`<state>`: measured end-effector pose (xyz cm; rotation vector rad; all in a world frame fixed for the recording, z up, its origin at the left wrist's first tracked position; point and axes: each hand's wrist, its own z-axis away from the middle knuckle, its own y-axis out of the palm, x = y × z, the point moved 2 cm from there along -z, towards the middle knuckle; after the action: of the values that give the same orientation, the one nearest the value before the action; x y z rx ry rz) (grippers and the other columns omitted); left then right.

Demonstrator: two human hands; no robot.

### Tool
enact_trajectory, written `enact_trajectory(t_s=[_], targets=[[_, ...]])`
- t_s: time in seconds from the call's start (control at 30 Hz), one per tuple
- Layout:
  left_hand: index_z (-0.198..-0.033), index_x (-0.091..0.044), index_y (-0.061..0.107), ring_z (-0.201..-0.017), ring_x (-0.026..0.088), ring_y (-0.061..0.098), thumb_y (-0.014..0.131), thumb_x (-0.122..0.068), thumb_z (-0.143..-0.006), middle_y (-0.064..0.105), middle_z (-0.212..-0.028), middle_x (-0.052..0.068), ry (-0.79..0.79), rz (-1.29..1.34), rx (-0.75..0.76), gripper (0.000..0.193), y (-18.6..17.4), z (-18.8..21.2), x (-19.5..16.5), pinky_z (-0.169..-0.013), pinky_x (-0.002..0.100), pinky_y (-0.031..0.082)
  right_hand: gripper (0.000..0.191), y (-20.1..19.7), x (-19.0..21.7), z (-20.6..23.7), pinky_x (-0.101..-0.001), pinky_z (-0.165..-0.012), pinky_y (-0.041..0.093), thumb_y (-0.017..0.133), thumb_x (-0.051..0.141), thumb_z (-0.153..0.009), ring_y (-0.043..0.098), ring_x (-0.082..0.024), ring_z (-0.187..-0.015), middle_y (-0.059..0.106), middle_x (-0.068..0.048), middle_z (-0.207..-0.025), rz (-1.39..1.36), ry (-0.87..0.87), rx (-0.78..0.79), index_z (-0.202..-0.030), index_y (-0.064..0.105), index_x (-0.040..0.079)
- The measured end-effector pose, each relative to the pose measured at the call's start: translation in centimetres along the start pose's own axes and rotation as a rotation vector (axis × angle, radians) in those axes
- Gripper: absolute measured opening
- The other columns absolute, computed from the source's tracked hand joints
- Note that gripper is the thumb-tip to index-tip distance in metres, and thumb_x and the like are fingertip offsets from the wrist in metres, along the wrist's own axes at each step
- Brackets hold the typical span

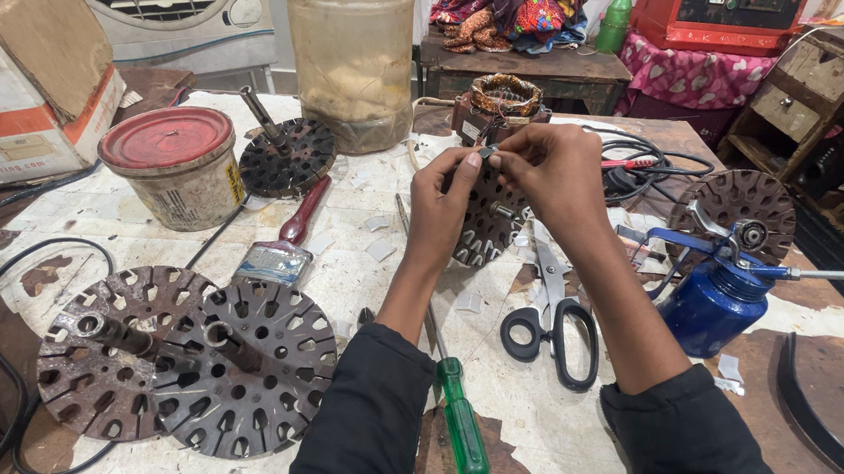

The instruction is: The person sits at a cluttered workbench and fits small components onto circular slotted metal discs, pressing and positioning each piece by hand and turning the discs to reach different spots. Several discs are handled one at a time across the work surface.

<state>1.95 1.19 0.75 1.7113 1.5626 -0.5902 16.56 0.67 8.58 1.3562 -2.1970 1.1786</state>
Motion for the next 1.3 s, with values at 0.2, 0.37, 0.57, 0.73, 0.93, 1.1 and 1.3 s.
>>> enact_trajectory(t_s=[0.2, 0.37, 0.57, 0.73, 0.93, 1.1, 1.3], targets=[[-0.122, 0.003, 0.072, -0.094, 0.009, 0.064, 0.054, -0.032, -0.108, 0.075, -0.102, 0.005, 0.015, 0.007, 0.044, 0.042, -0.1, -0.3, -0.1, -0.087, 0.026, 0.053, 0.015, -0.2, 0.5, 0.4, -0.0249, -0.055, 0.056, 0.085, 0.008, -0.082, 0.070, -0.009, -0.061, 0.075, -0.007, -0.072, 0.059, -0.051, -0.079, -0.088, 0.075, -0.001], [-0.121, 0.003, 0.073, -0.094, 0.010, 0.064, 0.053, -0.031, -0.108, 0.074, -0.102, 0.006, -0.019, 0.023, 0.045, 0.041, -0.1, -0.2, -0.1, -0.087, 0.027, 0.052, 0.036, -0.9, 0.6, 0.4, -0.0382, -0.068, 0.054, 0.095, 0.024, -0.069, 0.069, -0.018, -0.073, 0.075, -0.012, -0.093, 0.380, -0.043, -0.141, -0.096, 0.078, 0.005], [-0.120, 0.002, 0.072, -0.104, 0.013, 0.066, 0.053, -0.028, -0.109, 0.075, -0.111, 0.007, 0.108, -0.009, 0.066, 0.037, 0.2, 0.0, -0.8, -0.096, 0.029, 0.050, 0.042, -1.7, -1.6, -0.4, -0.0344, -0.101, 0.051, 0.075, 0.023, -0.088, 0.068, -0.018, -0.114, 0.074, -0.009, -0.127, 0.010, -0.002, 0.401, -0.129, 0.071, 0.013], [-0.117, -0.003, 0.074, -0.097, 0.017, 0.071, 0.052, -0.028, -0.109, 0.078, -0.104, 0.010, 0.084, -0.187, -0.040, 0.034, 0.1, 0.0, -1.6, -0.088, 0.031, 0.054, 0.043, -1.2, -2.8, -0.2, -0.0344, -0.099, 0.049, 0.065, 0.015, -0.097, 0.062, -0.017, -0.116, 0.069, -0.010, -0.131, -0.107, -0.093, 0.386, -0.139, 0.061, 0.008], [-0.117, -0.006, 0.072, -0.098, 0.027, 0.075, 0.059, -0.027, -0.104, 0.077, -0.107, 0.013, 0.212, -0.493, -0.108, 0.028, 0.3, 0.4, -3.0, -0.086, 0.035, 0.056, 0.039, -0.5, -2.1, 0.0, -0.0322, -0.093, 0.052, 0.065, 0.014, -0.097, 0.067, -0.015, -0.105, 0.075, -0.009, -0.118, -0.074, -0.064, 0.361, -0.135, 0.064, 0.007], [-0.116, -0.006, 0.072, -0.096, 0.029, 0.073, 0.064, -0.028, -0.100, 0.074, -0.104, 0.012, 0.232, -0.498, -0.076, 0.028, 0.3, 0.6, -3.3, -0.083, 0.037, 0.055, 0.035, -0.2, -1.3, 0.0, -0.0329, -0.087, 0.054, 0.065, 0.014, -0.097, 0.069, -0.014, -0.096, 0.076, -0.010, -0.110, -0.016, -0.072, 0.316, -0.131, 0.066, 0.005], [-0.111, -0.005, 0.072, -0.097, 0.029, 0.074, 0.067, -0.029, -0.099, 0.075, -0.105, 0.011, 0.242, -0.515, -0.115, 0.028, 0.2, 0.0, -2.6, -0.084, 0.037, 0.055, 0.033, 0.2, -1.1, 0.0, -0.0314, -0.075, 0.055, 0.067, 0.015, -0.096, 0.067, -0.011, -0.080, 0.077, -0.010, -0.093, -0.001, -0.015, 0.264, -0.128, 0.069, 0.005]])
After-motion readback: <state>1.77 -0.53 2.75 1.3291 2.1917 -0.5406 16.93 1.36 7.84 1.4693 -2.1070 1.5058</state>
